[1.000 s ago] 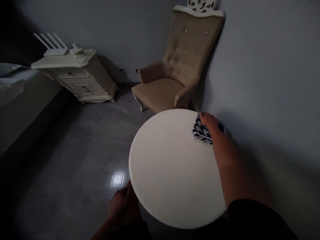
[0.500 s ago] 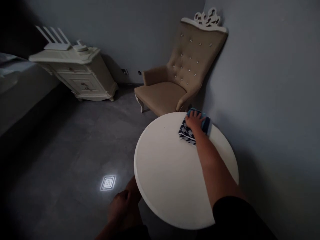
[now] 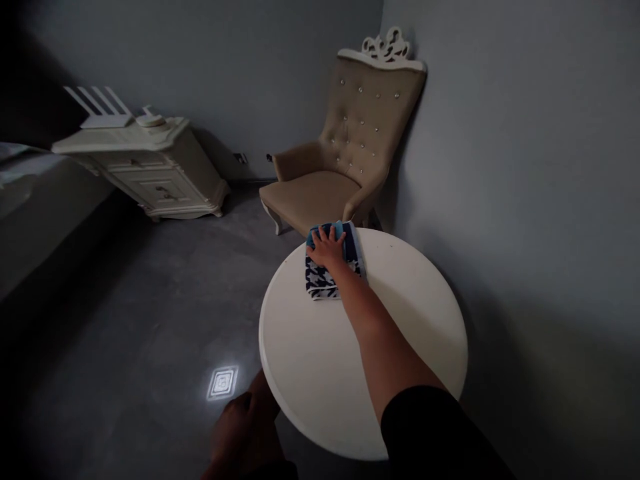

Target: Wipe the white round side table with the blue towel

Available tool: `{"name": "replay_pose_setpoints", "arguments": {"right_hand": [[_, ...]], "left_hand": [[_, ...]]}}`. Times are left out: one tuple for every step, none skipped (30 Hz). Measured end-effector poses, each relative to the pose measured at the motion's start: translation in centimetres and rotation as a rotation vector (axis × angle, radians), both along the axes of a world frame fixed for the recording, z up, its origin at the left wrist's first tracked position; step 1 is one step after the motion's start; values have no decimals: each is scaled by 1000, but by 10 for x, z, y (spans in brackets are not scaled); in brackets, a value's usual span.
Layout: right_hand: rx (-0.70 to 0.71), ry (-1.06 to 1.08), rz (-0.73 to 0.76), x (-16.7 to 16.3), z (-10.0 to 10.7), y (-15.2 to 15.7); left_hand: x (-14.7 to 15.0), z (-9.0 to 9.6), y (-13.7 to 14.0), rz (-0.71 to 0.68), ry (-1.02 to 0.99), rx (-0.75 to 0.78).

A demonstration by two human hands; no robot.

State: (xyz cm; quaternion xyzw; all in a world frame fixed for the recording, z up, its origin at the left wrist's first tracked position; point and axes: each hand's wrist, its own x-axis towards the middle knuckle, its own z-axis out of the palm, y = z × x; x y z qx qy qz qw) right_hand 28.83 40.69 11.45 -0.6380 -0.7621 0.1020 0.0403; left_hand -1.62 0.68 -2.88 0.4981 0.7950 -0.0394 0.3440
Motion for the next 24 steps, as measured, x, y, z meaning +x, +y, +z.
{"name": "replay_pose_setpoints", "arguments": {"right_hand": [[-14,-11,-24,17,1,0],[-28,-23,-55,36,1,-1],[-40,-35,-89,58,2,-3],[-44,-46,-123,82,4,-6],[-47,-60,-158,107,5,-10],[-53,-77,-196,135,7,-17],[-61,-97,-236,163,8,-25],[-71,-119,-276,192,8,-35],[-83,-140,-312,220,8,-47],[-86,-154,-341,247,7,-59],[-81,-162,-354,272,5,-72],[-92,-163,-359,293,3,-85],[-97,-161,-363,311,1,-97],[-103,-161,-372,325,-1,-108],[-106,-166,-388,333,-3,-117],[-103,-177,-412,338,-4,-124],[-96,-194,-440,337,-5,-128],[-88,-214,-466,332,-5,-131],[-82,-236,-490,323,-4,-131],[-82,-254,-505,310,-3,-130],[-87,-265,-508,294,-2,-127],[-97,-268,-495,275,-1,-122],[-107,-262,-471,252,0,-116],[-116,-248,-437,227,1,-109]], "left_hand": [[1,1,0,1,8,-2],[2,2,1,0,12,-2],[2,3,2,-1,13,-1],[3,4,2,2,13,2],[3,4,3,6,11,3],[2,4,3,9,7,1],[2,4,4,4,1,-5],[2,3,4,-10,-6,-11],[2,3,4,-27,-10,-16],[3,2,4,-45,-12,-21],[4,2,4,-63,-9,-23],[5,2,4,-76,1,-17],[7,3,3,-80,15,-11],[9,4,3,-81,26,-4],[10,4,2,-82,30,2],[11,5,1,-81,27,8],[11,6,0,-74,20,13],[10,6,-1,-67,8,13],[9,5,-2,-65,-2,14],[8,4,-2,-66,-6,18],[7,2,-3,-67,-3,21],[6,1,-3,-66,-1,27],[5,-1,-4,-65,-1,36],[4,-3,-5,-63,-2,46]]}}
